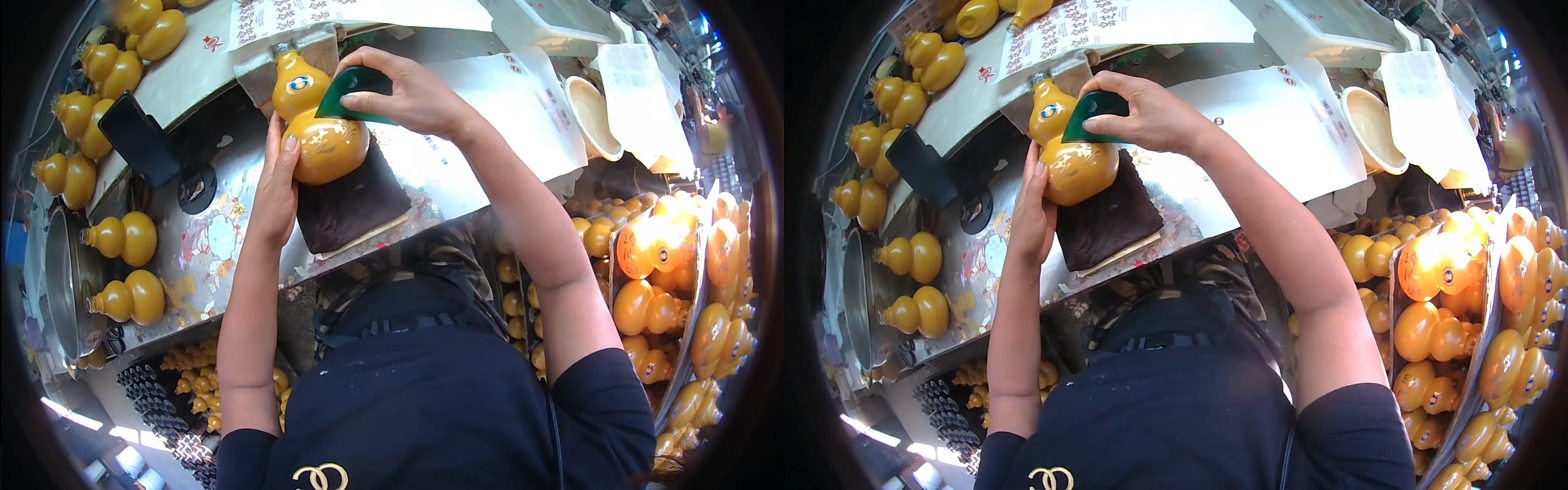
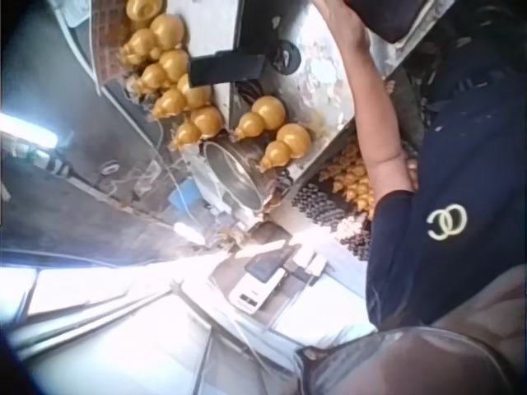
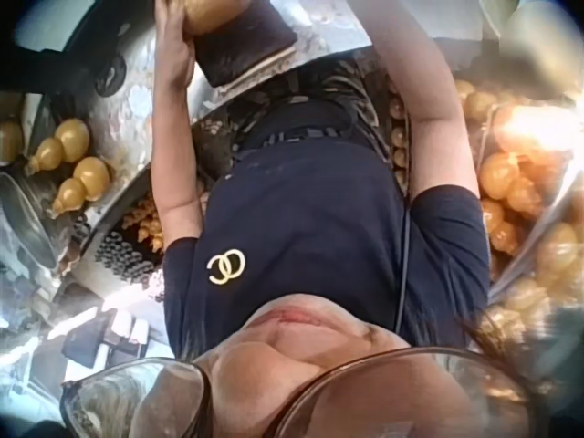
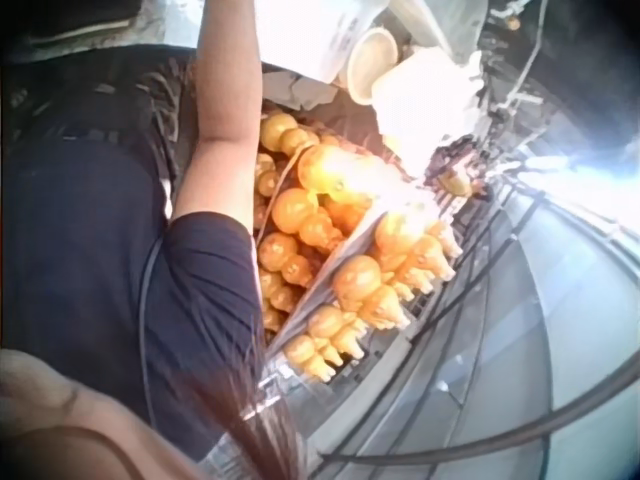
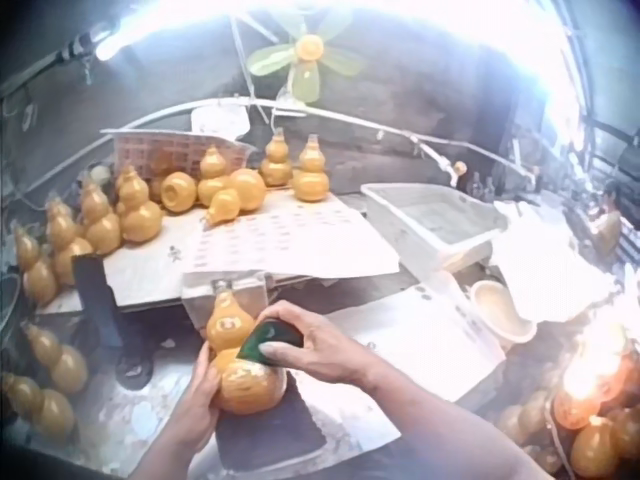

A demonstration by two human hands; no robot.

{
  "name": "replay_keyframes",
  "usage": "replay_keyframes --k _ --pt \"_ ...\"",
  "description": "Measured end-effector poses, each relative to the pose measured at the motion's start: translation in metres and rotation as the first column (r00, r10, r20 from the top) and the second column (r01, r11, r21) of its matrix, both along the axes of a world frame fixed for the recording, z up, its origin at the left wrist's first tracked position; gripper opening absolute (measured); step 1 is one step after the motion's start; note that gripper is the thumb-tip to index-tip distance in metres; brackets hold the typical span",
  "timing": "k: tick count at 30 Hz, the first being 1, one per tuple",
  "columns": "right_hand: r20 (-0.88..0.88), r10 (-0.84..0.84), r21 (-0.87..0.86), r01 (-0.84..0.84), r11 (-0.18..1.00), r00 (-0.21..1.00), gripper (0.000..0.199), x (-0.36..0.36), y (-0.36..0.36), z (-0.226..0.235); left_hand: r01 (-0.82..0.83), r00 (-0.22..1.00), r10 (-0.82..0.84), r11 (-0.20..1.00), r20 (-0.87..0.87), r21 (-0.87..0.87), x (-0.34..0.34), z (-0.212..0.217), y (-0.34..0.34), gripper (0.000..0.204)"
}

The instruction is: The person picks up yellow gourd-shaped objects one at a time, applies a small sticker to each, and rubs the sticker with a green card to smooth it. They then place the labeled gourds into a metal bowl. The process is repeated for multiple gourds.

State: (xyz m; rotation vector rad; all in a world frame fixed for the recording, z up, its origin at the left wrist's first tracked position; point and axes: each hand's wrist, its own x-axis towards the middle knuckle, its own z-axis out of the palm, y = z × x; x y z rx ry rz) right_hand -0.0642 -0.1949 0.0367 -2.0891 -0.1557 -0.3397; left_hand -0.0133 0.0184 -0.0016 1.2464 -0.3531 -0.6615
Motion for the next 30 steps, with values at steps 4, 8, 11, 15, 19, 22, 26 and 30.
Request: replay_keyframes --k 4,8,11,15,19,22,26,30 --pt "0.071 -0.009 0.045 0.006 0.999 0.997 0.034 0.003 0.0 -0.008 -0.007 1.0 0.007 1.0 0.012 0.003 -0.002 0.003 -0.001 0.058" --pt "0.084 -0.141 0.164 0.126 0.978 0.986 0.033 -0.008 0.01 -0.003 0.03 0.997 -0.035 0.997 -0.063 -0.074 0.003 0.006 0.001 0.056" --pt "-0.035 -0.071 0.234 0.078 0.969 0.997 0.038 -0.016 0.014 0.001 -0.042 0.998 0.041 0.999 0.052 0.006 0.003 -0.002 -0.008 0.055" --pt "-0.066 -0.188 0.255 0.199 0.946 0.98 0.036 -0.009 0.012 -0.017 -0.041 0.999 0.042 0.999 0.019 -0.035 0.002 -0.001 -0.01 0.054" --pt "0.053 -0.399 0.138 0.389 0.911 0.915 0.033 -0.012 0.019 -0.022 -0.056 0.998 0.054 0.996 -0.026 -0.067 0.006 -0.012 -0.004 0.055" --pt "0.533 -0.314 0.037 0.35 0.936 0.786 0.024 -0.032 0.04 -0.022 -0.062 0.997 0.057 0.995 -0.055 -0.08 0.007 -0.009 -0.004 0.055" --pt "0.581 -0.102 -0.303 0.33 0.894 0.808 0.023 -0.06 0.071 -0.035 -0.058 0.995 0.052 0.996 -0.086 -0.075 0.007 -0.009 -0.006 0.051" --pt "0.574 -0.072 -0.339 0.316 0.886 0.816 0.019 -0.062 0.068 -0.042 -0.016 0.997 0.011 0.997 -0.071 -0.078 0.01 -0.007 -0.006 0.05"
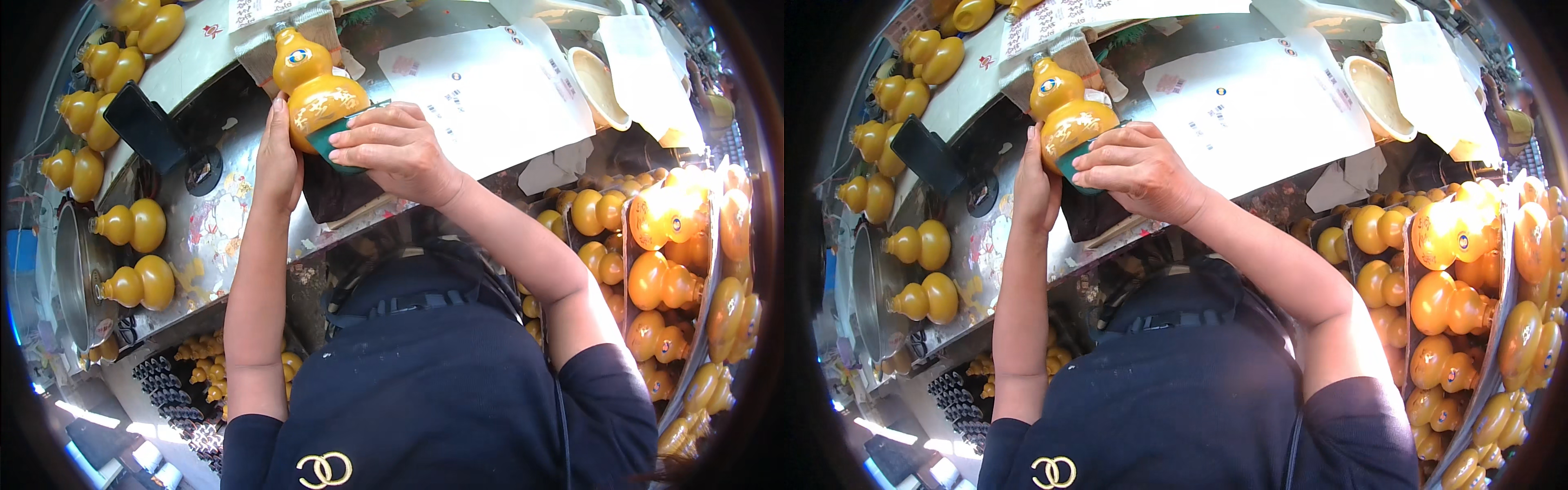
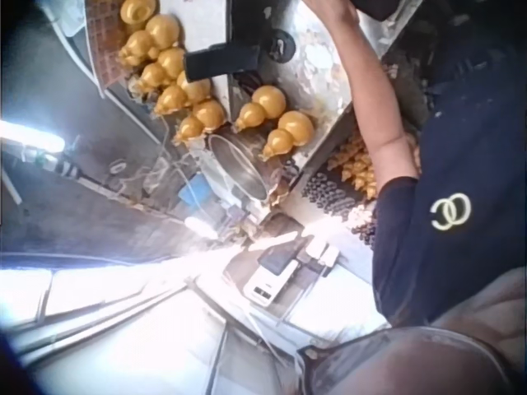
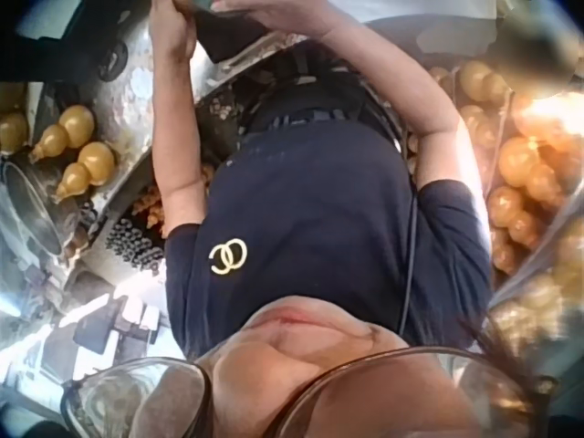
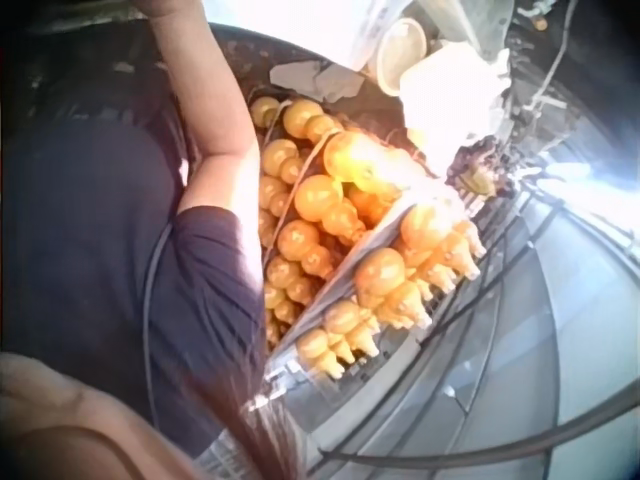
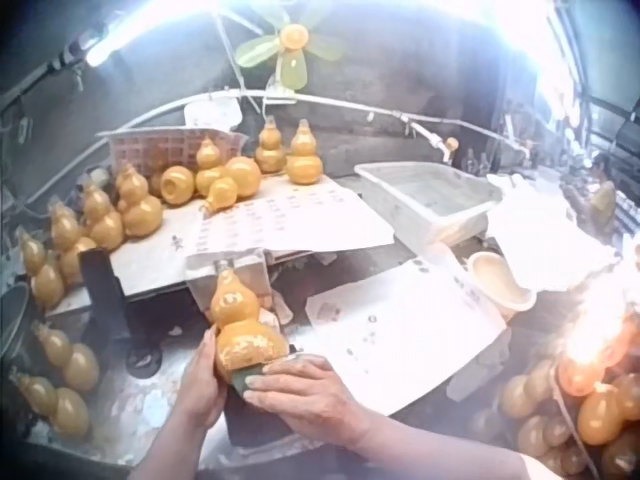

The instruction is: The person picks up yellow gourd-shaped objects one at a time, applies a small sticker to each, and rubs the sticker with a green card to smooth it. They then place the labeled gourds into a metal bowl. The process is repeated for multiple gourds.

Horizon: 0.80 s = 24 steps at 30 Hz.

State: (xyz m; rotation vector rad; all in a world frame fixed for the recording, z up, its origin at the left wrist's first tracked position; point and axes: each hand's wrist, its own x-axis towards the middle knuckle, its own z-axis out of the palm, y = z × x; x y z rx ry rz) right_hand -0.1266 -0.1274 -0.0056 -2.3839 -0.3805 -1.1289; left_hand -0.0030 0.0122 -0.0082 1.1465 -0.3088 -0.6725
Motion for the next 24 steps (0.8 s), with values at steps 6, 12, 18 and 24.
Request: replay_keyframes --k 6,12,18,24 --pt "-0.144 0.11 0.066 -0.101 0.993 0.984 0.026 -0.015 -0.008 0.002 -0.024 0.951 0.01 0.999 0.31 0.041 0.001 -0.01 0.008 0.077" --pt "-0.142 0.211 0.709 -0.05 0.703 0.967 0.026 -0.002 -0.022 0.016 0.078 0.889 -0.155 0.978 0.43 0.192 0.007 -0.003 0.022 0.093" --pt "-0.245 0.216 0.939 0.176 0.294 0.945 0.034 0.006 0.001 0.01 0.075 0.905 -0.14 0.982 0.402 0.173 -0.001 0.0 0.02 0.092" --pt "-0.346 0.224 0.925 0.292 0.243 0.911 0.032 0.004 -0.002 0.0 0.063 0.901 -0.16 0.968 0.402 0.244 -0.003 0.003 0.023 0.091"
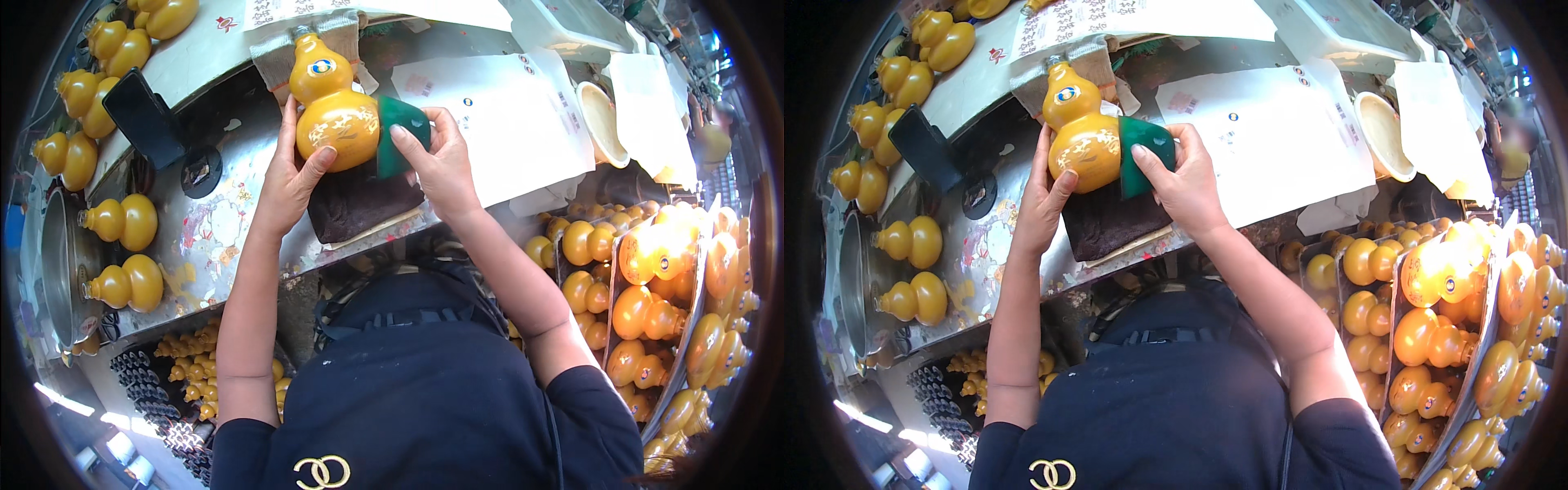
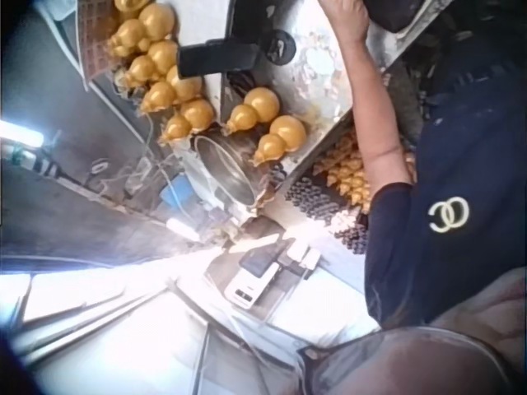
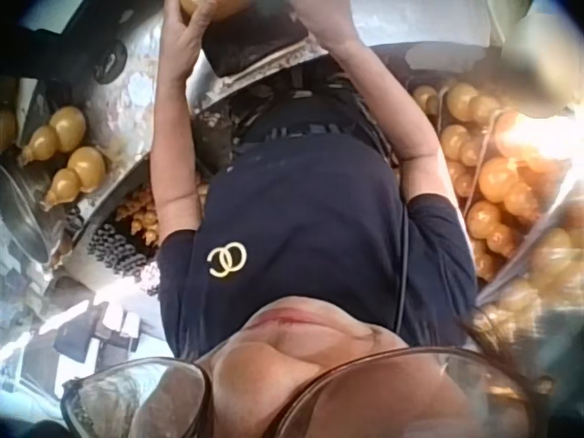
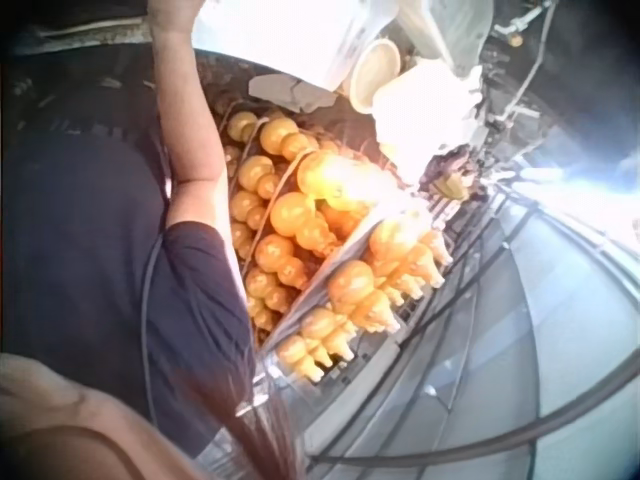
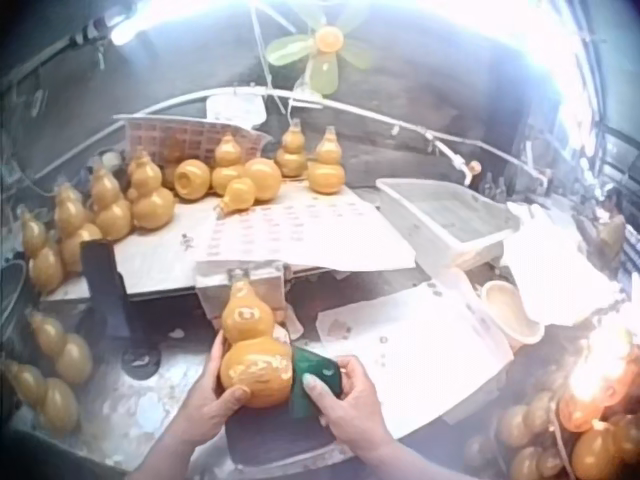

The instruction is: The person picks up yellow gourd-shaped objects one at a time, applies a small sticker to each, and rubs the sticker with a green card to smooth it. They then place the labeled gourds into a metal bowl. The process is repeated for multiple gourds.

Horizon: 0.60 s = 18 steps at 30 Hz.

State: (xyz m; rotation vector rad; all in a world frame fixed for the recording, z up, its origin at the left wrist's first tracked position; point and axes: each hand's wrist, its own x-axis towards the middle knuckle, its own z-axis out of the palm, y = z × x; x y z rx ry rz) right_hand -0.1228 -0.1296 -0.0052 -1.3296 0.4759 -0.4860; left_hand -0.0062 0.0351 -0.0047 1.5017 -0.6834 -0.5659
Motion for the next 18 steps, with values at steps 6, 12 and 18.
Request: replay_keyframes --k 6,12,18 --pt "-0.076 -0.044 -0.025 0.043 0.999 0.996 0.032 -0.005 -0.008 0.003 0.067 0.986 -0.087 0.988 -0.143 -0.138 0.008 -0.008 0.002 0.094" --pt "0.247 -0.073 -0.534 0.199 0.822 0.966 0.031 0.002 0.008 0.021 0.217 0.922 -0.261 0.96 -0.286 -0.175 0.026 -0.008 0.018 0.092" --pt "0.047 0.286 -0.999 0.045 0.015 0.957 0.036 0.009 0.028 0.055 0.092 0.869 -0.194 0.967 -0.455 -0.237 0.045 -0.011 0.012 0.062"
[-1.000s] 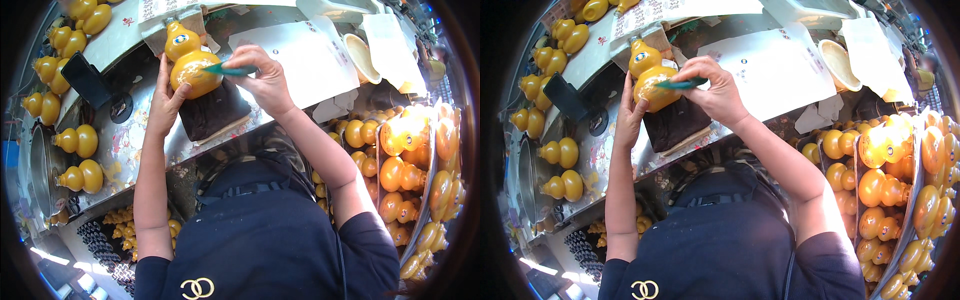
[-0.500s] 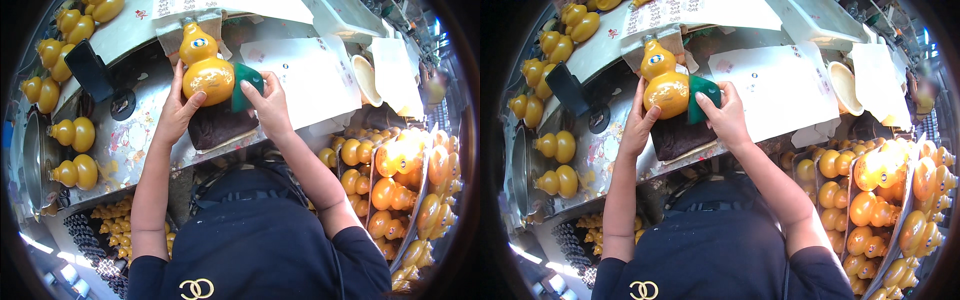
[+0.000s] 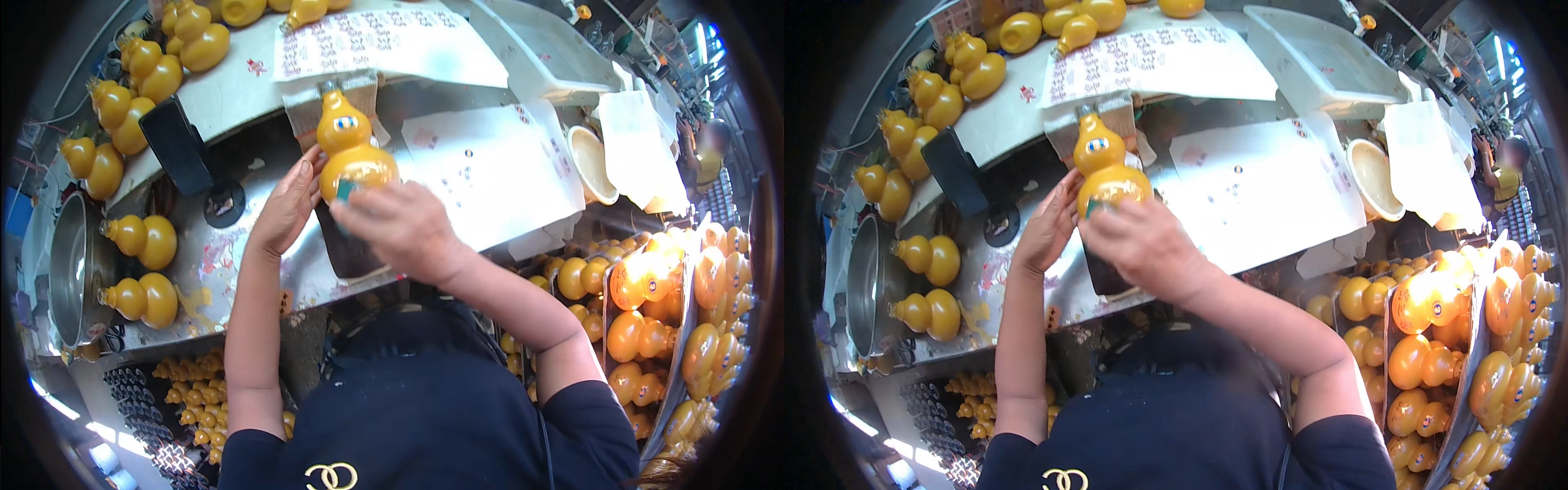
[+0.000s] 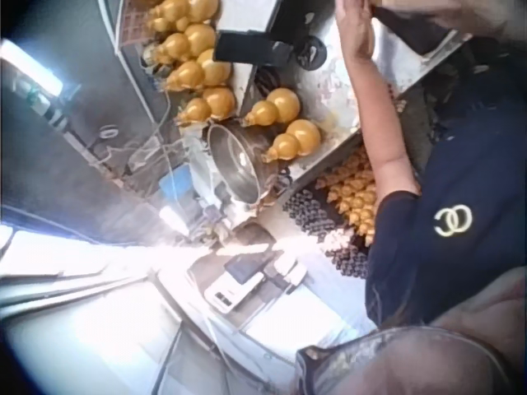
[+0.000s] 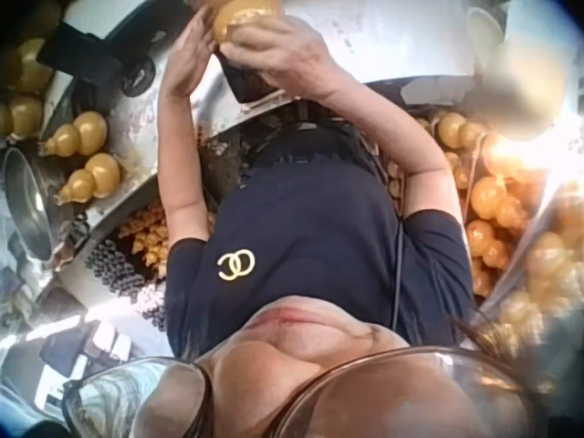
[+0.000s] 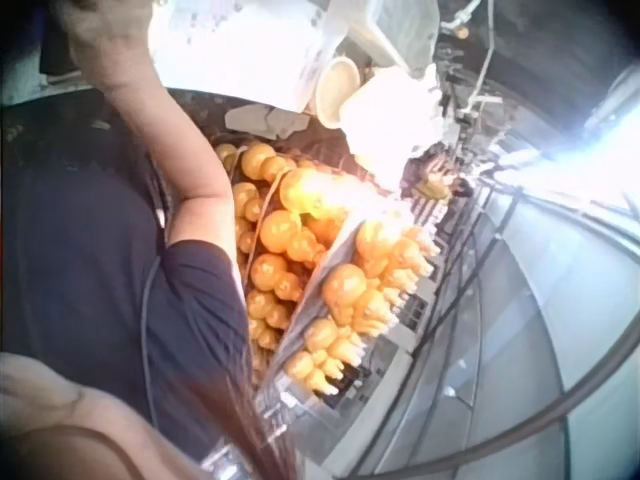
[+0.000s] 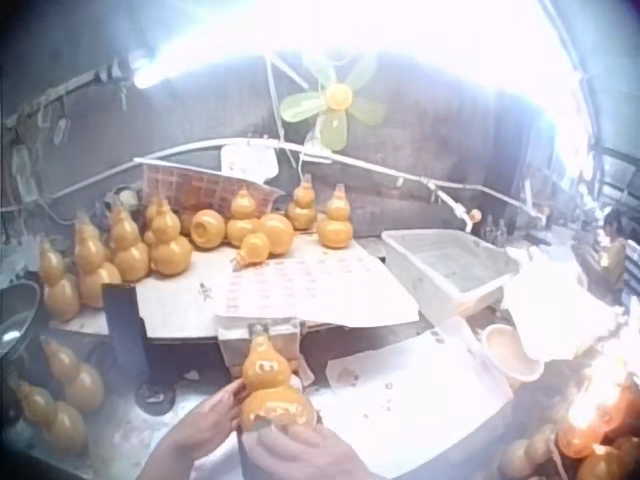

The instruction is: The person picks up yellow gourd-shaped objects one at a time, applies a small sticker to each, and rubs the sticker with a green card to smooth it. They then place the labeled gourds into a metal bowl. The process is repeated for multiple gourds.

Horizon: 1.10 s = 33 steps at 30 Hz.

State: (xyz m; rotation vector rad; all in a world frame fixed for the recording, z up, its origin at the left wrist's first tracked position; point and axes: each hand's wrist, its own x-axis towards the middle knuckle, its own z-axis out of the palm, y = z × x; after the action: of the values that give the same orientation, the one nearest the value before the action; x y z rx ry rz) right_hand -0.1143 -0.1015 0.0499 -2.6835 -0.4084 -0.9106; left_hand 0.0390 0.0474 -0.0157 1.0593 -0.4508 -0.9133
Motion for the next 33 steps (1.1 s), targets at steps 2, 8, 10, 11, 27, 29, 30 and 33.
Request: replay_keyframes --k 2,8,10,11,27,29,30,33 --pt "-0.103 0.108 0.03 -0.106 0.994 0.989 0.04 -0.007 0.009 0.006 -0.077 0.997 0.079 0.996 -0.02 0.05 0.003 0.011 -0.012 0.054" --pt "-0.254 0.304 0.929 0.144 0.342 0.918 0.012 -0.027 0.002 0.005 -0.121 0.992 0.123 0.989 -0.019 0.083 0.019 0.023 -0.04 0.057" --pt "-0.224 0.271 0.951 0.271 -0.149 0.936 0.016 -0.036 -0.005 -0.005 -0.132 0.98 0.113 0.985 0.162 0.108 0.009 0.032 -0.032 0.054" --pt "-0.196 0.251 0.907 0.273 -0.32 0.948 0.024 -0.04 -0.013 -0.009 -0.136 0.96 0.107 0.986 0.26 0.097 0.008 0.04 -0.028 0.05" --pt "-0.057 -0.106 0.492 0.12 0.862 0.993 0.04 -0.057 -0.028 0.04 -0.11 0.485 -0.017 0.991 0.874 0.08 -0.085 0.087 -0.032 0.035" --pt "-0.09 -0.1 0.464 0.13 0.876 0.991 0.038 -0.062 -0.025 0.042 -0.119 0.455 -0.017 0.99 0.89 0.079 -0.092 0.095 -0.031 0.034" --pt "-0.154 -0.067 0.498 0.136 0.856 0.986 0.039 -0.061 -0.021 0.043 -0.101 0.429 -0.009 0.993 0.903 0.058 -0.092 0.1 -0.026 0.035" --pt "-0.089 -0.03 0.489 0.07 0.87 0.996 0.041 -0.061 -0.018 0.04 -0.058 0.286 -0.022 0.998 0.958 0.041 -0.088 0.1 -0.022 0.039"
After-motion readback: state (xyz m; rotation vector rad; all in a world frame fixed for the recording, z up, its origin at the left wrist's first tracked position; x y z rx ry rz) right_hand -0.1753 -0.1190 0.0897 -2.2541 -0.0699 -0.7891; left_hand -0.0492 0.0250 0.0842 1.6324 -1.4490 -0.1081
